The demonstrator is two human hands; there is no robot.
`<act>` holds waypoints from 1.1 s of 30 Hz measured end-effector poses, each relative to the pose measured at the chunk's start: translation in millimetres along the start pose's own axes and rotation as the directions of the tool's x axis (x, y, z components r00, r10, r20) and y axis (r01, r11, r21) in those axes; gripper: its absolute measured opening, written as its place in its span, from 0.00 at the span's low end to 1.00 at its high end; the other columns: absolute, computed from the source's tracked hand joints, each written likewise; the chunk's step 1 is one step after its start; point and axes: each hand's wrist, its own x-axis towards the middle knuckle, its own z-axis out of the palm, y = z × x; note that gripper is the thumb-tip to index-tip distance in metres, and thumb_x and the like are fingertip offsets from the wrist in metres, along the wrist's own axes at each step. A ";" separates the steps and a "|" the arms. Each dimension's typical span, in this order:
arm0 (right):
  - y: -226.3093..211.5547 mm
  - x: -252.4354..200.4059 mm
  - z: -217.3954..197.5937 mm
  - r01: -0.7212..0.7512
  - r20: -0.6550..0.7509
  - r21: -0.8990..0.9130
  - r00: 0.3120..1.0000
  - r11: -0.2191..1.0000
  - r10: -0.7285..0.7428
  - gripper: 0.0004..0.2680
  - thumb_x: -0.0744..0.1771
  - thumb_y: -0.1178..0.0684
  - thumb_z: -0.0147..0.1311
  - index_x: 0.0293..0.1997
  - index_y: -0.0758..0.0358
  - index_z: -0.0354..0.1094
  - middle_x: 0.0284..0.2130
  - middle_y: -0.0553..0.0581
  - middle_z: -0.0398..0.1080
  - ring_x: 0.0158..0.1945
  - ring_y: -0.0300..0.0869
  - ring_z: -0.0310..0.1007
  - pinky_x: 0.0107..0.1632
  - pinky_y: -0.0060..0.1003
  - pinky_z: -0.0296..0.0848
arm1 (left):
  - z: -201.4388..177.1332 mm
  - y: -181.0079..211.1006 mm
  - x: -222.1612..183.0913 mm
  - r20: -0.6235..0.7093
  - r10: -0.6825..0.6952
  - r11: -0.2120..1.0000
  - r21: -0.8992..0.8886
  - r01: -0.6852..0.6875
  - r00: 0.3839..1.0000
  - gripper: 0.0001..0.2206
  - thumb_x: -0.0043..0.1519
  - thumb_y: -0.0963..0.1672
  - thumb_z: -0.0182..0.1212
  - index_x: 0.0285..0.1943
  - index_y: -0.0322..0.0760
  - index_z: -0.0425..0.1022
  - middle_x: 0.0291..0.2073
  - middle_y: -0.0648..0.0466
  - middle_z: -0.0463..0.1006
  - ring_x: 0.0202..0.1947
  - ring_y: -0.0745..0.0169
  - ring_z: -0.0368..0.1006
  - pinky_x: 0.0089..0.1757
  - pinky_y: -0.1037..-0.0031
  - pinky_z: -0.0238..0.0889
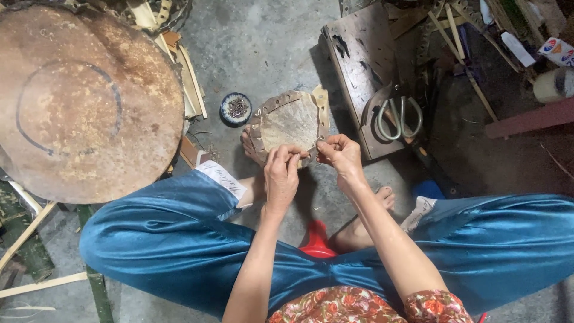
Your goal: The person is hammering small nails into the edge of a leather-covered circular frame, likely for a drum, while sitting on a small stool in a workshop.
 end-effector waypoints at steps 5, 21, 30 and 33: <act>-1.0 -1.2 3.2 0.018 -0.023 -0.007 1.000 1.000 -0.018 0.08 0.62 0.62 0.67 0.37 0.69 0.70 0.22 0.59 0.74 0.25 0.41 0.78 0.32 0.38 0.84 | -7.4 14.8 6.2 -0.074 -0.021 0.998 -0.068 0.016 0.997 0.04 0.63 0.39 0.64 0.41 0.44 0.76 0.34 0.60 0.80 0.39 0.61 0.74 0.43 0.73 0.71; -4.1 -4.9 6.6 -0.024 -0.072 -0.012 0.997 1.000 0.023 0.07 0.61 0.62 0.66 0.36 0.71 0.71 0.22 0.60 0.74 0.24 0.41 0.78 0.31 0.37 0.83 | 15.7 -0.3 -0.1 -0.040 0.103 0.990 0.102 -0.098 0.994 0.05 0.62 0.40 0.64 0.41 0.44 0.73 0.32 0.57 0.78 0.38 0.54 0.76 0.44 0.66 0.69; -11.6 -9.5 10.9 -0.012 -0.109 -0.048 0.994 0.999 0.007 0.07 0.60 0.62 0.67 0.35 0.72 0.73 0.22 0.62 0.75 0.26 0.44 0.80 0.34 0.40 0.83 | 17.2 0.1 0.8 -0.055 0.083 0.993 0.088 -0.078 0.995 0.04 0.64 0.41 0.63 0.42 0.46 0.72 0.32 0.59 0.79 0.36 0.54 0.77 0.44 0.66 0.69; -20.6 -14.2 13.9 -0.005 -0.135 -0.082 0.991 0.997 -0.006 0.06 0.60 0.62 0.68 0.33 0.71 0.74 0.21 0.63 0.76 0.25 0.43 0.80 0.34 0.39 0.83 | 13.9 4.2 3.3 -0.044 0.100 0.991 0.091 -0.095 0.994 0.04 0.63 0.40 0.63 0.40 0.44 0.72 0.31 0.57 0.79 0.36 0.51 0.77 0.43 0.64 0.69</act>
